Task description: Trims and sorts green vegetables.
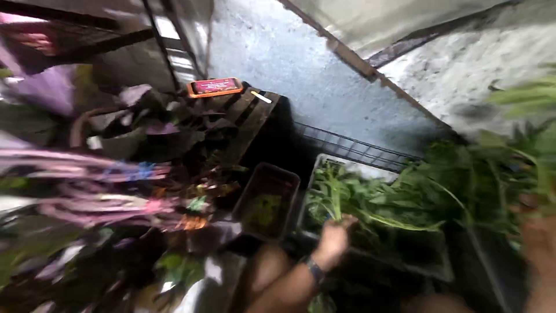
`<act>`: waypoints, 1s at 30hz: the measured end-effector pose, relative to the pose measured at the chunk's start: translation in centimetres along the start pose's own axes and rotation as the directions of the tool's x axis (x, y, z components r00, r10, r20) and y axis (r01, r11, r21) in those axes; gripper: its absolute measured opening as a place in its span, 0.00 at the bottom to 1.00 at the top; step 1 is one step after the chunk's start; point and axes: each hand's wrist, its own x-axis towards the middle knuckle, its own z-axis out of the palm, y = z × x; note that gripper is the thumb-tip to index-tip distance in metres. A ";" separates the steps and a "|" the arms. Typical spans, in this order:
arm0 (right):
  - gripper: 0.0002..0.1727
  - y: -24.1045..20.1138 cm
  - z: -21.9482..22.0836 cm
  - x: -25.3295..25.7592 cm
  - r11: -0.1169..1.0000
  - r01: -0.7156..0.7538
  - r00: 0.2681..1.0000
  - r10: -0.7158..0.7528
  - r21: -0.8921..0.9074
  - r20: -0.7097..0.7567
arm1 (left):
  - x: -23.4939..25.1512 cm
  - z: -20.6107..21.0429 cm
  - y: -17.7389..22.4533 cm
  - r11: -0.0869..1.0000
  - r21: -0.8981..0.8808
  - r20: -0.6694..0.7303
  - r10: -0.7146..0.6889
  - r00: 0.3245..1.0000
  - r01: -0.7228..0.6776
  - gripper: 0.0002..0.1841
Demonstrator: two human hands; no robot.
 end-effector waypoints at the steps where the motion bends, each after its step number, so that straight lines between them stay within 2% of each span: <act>1: 0.16 -1.0 0.4 0.0 1.000 0.008 1.000 -0.008 -0.006 0.002 | 0.0 0.0 0.0 1.000 0.004 -0.007 -0.007 1.000 0.007 0.13; 5: 0.14 -4.7 0.0 -1.9 0.981 0.193 0.980 -0.194 -0.024 -0.043 | -0.4 -0.2 0.4 0.999 0.036 -0.018 -0.002 1.000 0.002 0.13; 6: 0.14 -5.4 -0.1 -2.4 0.982 0.187 0.980 -0.186 0.009 -0.064 | -0.5 -0.3 0.5 0.999 0.029 -0.014 0.020 1.000 -0.019 0.13; 10: 0.14 -5.9 -0.8 -3.5 0.979 -0.085 0.994 0.097 0.185 -0.054 | -1.7 0.4 1.3 0.988 -0.006 -0.014 0.153 0.988 -0.154 0.10; 15: 0.20 -4.9 -0.2 -4.5 0.840 -0.346 0.937 0.334 0.417 0.105 | -2.8 0.3 1.5 0.949 -0.036 -0.064 0.309 0.949 -0.312 0.08; 18: 0.19 -3.6 0.8 -4.8 0.820 -0.385 0.922 0.361 0.424 0.138 | -3.1 0.1 1.9 0.933 -0.002 -0.130 0.356 0.925 -0.359 0.08; 24: 0.18 -1.5 2.5 -4.5 0.848 -0.370 0.927 0.365 0.380 0.089 | -2.8 -2.1 1.6 0.902 0.027 -0.186 0.427 0.885 -0.430 0.08; 27: 0.17 -0.3 2.3 -4.2 0.852 -0.369 0.927 0.366 0.371 0.083 | -2.8 -2.4 1.6 0.919 0.030 -0.178 0.392 0.902 -0.394 0.08; 30: 0.18 1.2 2.5 -4.4 0.850 -0.382 0.924 0.363 0.362 0.122 | -3.5 -1.9 2.0 0.953 0.026 -0.107 0.303 0.947 -0.302 0.08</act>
